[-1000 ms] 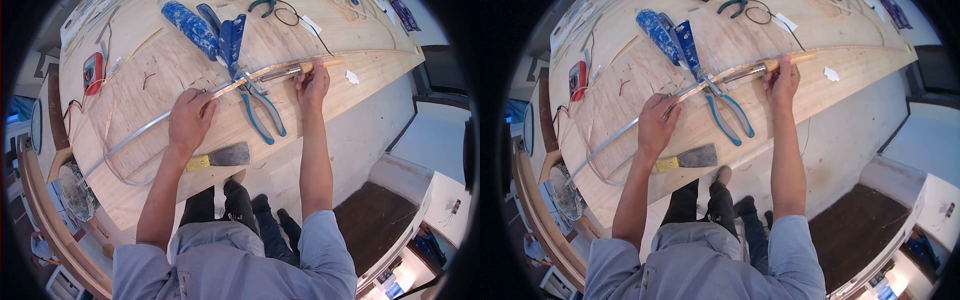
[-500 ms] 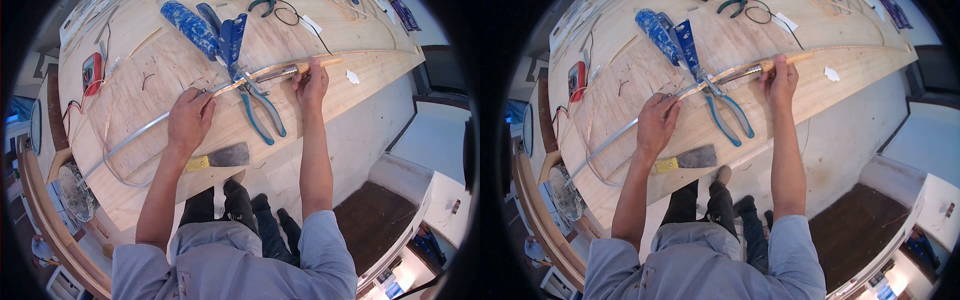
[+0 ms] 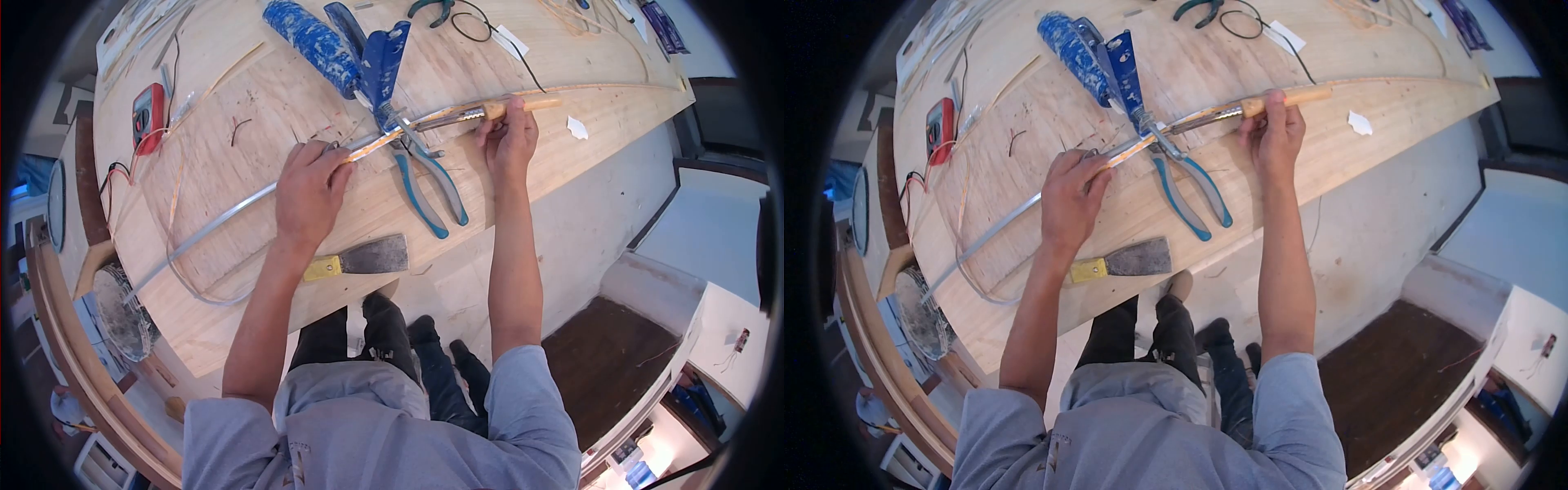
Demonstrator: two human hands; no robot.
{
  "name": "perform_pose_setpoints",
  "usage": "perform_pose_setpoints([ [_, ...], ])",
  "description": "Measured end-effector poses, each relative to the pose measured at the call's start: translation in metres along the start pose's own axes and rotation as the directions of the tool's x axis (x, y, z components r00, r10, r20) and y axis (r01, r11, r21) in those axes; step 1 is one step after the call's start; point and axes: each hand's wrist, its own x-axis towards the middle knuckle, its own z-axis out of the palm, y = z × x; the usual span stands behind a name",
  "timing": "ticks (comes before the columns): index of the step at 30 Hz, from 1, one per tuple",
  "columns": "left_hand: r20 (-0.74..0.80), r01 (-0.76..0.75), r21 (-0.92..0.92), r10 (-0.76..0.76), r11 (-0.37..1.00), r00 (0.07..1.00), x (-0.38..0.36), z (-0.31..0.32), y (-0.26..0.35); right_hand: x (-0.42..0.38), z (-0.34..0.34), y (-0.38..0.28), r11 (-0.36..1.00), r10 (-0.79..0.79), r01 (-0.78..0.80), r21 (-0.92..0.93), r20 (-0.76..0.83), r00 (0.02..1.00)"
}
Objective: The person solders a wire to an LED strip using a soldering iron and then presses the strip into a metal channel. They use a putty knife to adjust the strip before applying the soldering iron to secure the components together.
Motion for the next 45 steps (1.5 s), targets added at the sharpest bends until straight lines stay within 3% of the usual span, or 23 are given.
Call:
perform_pose_setpoints([
  [14,0.004,0.006,-0.066,-0.006,0.998,1.0,0.001,-0.002,0.0,0.0,0.0,0.0,0.999,0.0,0.004,-0.053,0.079,0.997],
  [17,0.067,0.065,-0.09,-0.059,0.994,0.996,0.001,-0.012,0.003,0.0,0.0,-0.001,0.999,0.006,-0.004,-0.042,0.056,0.998],
  [20,-0.033,0.046,-0.091,-0.05,0.995,0.998,-0.007,-0.019,0.001,0.002,-0.003,0.0,1.0,0.005,-0.006,0.02,0.045,0.999],
  [23,-0.024,-0.032,-0.08,0.03,0.996,0.999,-0.02,-0.021,0.008,0.002,-0.002,-0.002,0.999,0.008,-0.009,0.035,0.04,0.999],
  [26,0.004,-0.049,-0.199,0.051,0.979,0.999,-0.029,-0.014,0.028,0.002,-0.002,-0.001,0.999,0.003,-0.004,0.032,0.029,1.0],
  [30,0.145,0.317,-0.253,-0.288,0.914,0.947,-0.015,-0.008,0.044,0.002,-0.002,-0.001,1.0,0.002,-0.002,0.009,0.037,0.999],
  [33,-0.022,0.089,-0.156,-0.093,0.984,0.995,-0.009,0.004,0.032,0.001,-0.001,-0.001,1.0,0.008,-0.007,-0.019,0.044,0.999],
  [45,0.006,0.066,-0.12,-0.066,0.991,0.998,0.003,0.003,0.027,0.002,-0.002,0.0,0.999,0.005,-0.002,-0.046,0.075,0.997],
])
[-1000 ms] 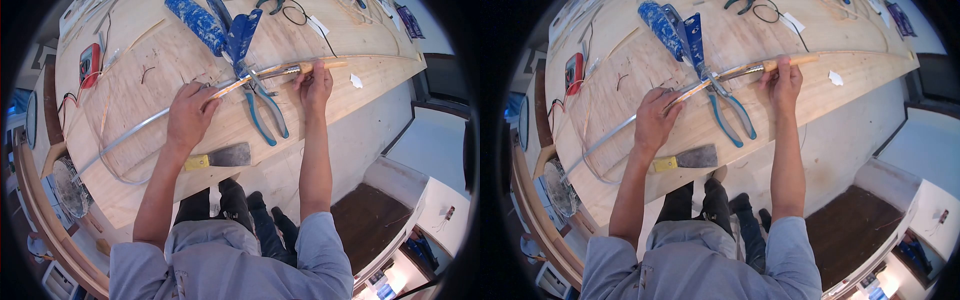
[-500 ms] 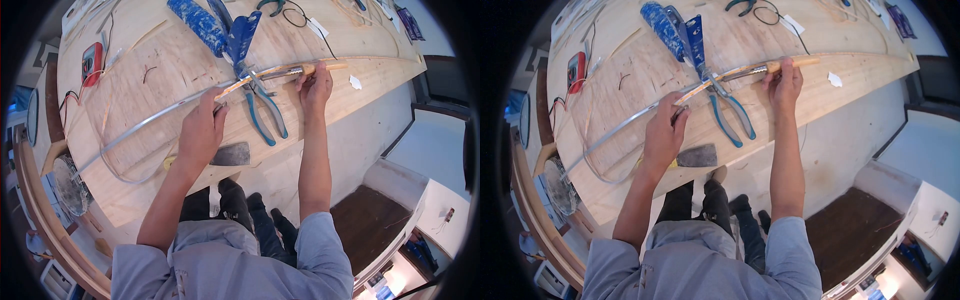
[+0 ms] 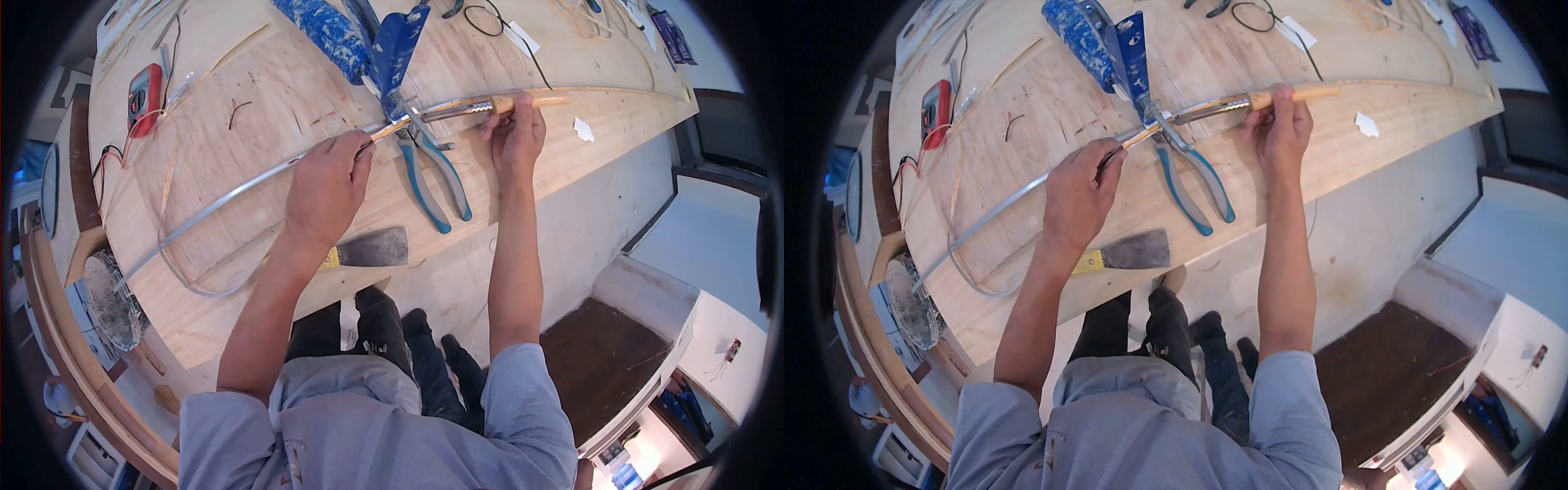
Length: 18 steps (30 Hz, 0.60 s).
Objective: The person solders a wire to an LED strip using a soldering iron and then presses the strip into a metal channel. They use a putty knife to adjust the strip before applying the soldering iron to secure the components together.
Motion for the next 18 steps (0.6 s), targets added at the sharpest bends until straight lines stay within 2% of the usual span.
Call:
perform_pose_setpoints([
  [6,-0.016,-0.034,0.026,0.034,0.999,0.999,-0.0019,0.0007,-0.0043,-0.0018,0.0047,-0.0039,0.999,-0.003,0.003,-0.039,0.002,1.0],
  [9,-0.008,0.018,-0.029,-0.018,0.999,1.0,-0.0028,-0.0016,-0.0021,-0.0043,0.0083,-0.0067,0.999,-0.002,0.001,-0.047,-0.016,1.0],
  [18,-0.056,-0.05,-0.022,0.049,0.999,0.997,-0.0021,0.0024,-0.0057,-0.0024,0.0055,-0.0039,0.999,-0.001,0.001,-0.052,0.007,1.0],
])
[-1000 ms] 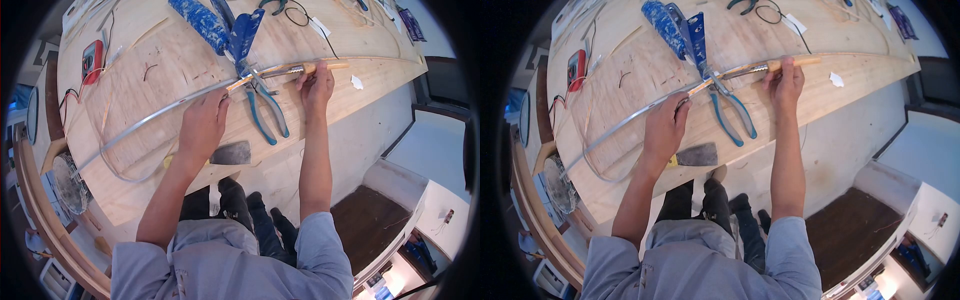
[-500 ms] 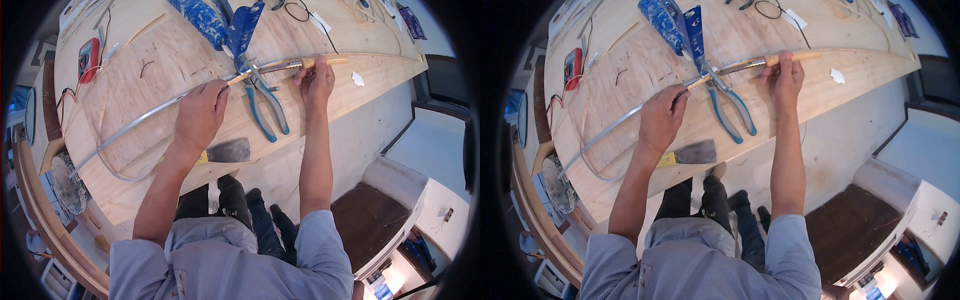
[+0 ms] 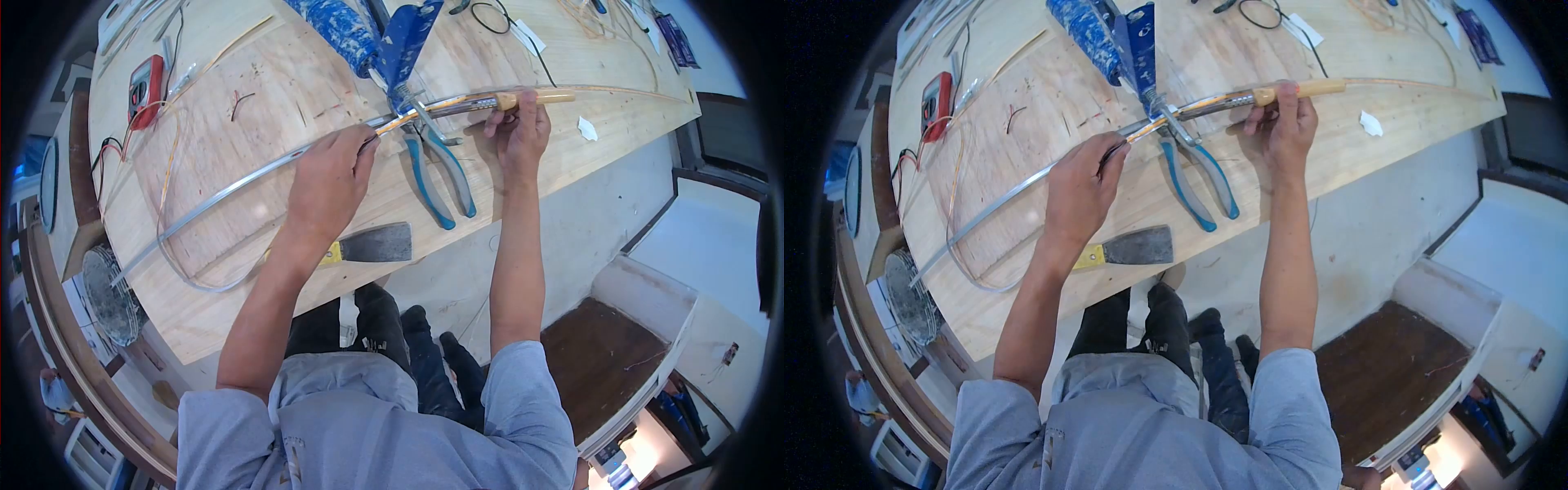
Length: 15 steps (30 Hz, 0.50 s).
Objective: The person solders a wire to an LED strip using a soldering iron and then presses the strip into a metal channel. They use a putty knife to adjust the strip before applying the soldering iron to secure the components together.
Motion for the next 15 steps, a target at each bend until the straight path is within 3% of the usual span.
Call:
perform_pose_setpoints([
  [15,0.016,-0.004,0.005,0.004,1.0,1.0,0.0031,-0.0002,0.0002,0.0004,0.0002,0.0003,1.0,-0.001,0.002,-0.003,0.007,1.0],
])
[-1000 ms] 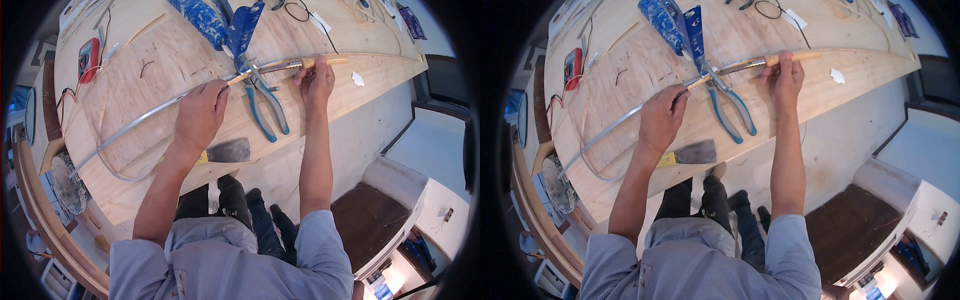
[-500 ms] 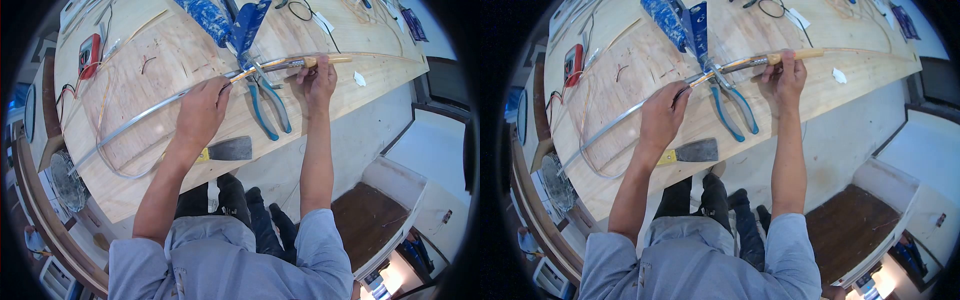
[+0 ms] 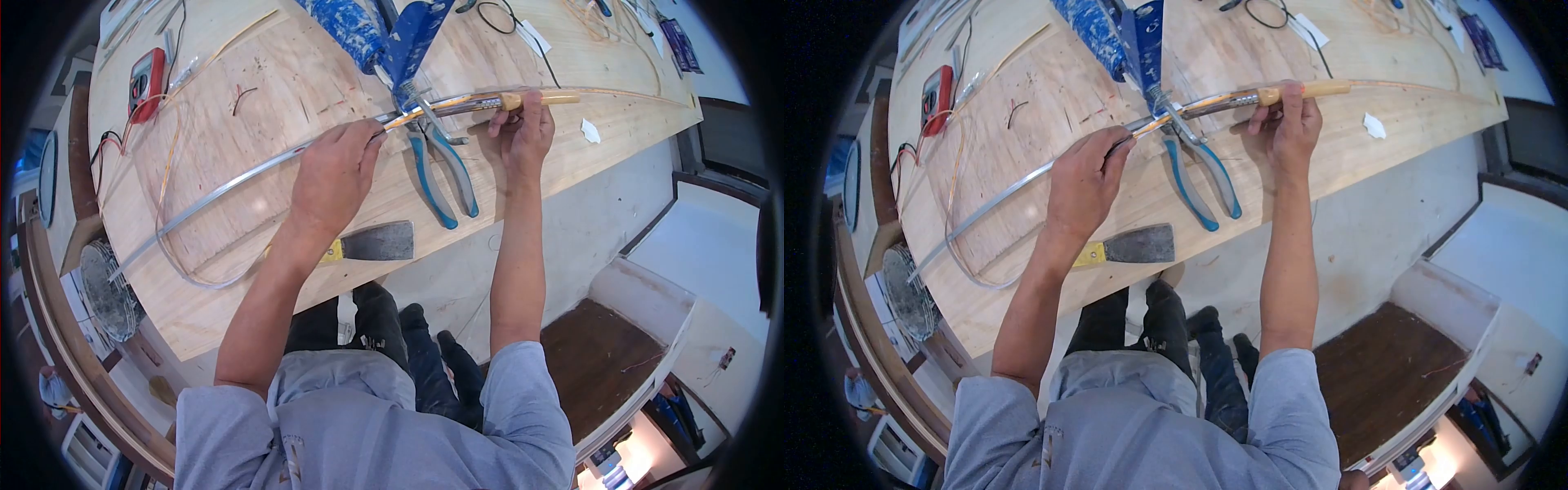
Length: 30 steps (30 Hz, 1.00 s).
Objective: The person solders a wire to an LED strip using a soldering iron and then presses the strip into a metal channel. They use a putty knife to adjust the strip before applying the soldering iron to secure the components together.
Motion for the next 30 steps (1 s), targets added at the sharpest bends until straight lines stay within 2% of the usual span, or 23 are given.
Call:
perform_pose_setpoints([
  [30,0.052,0.004,0.042,-0.006,0.999,0.999,0.0023,-0.0013,-0.0005,0.0005,0.0008,-0.0007,1.0,-0.021,0.021,0.004,0.025,0.999],
])
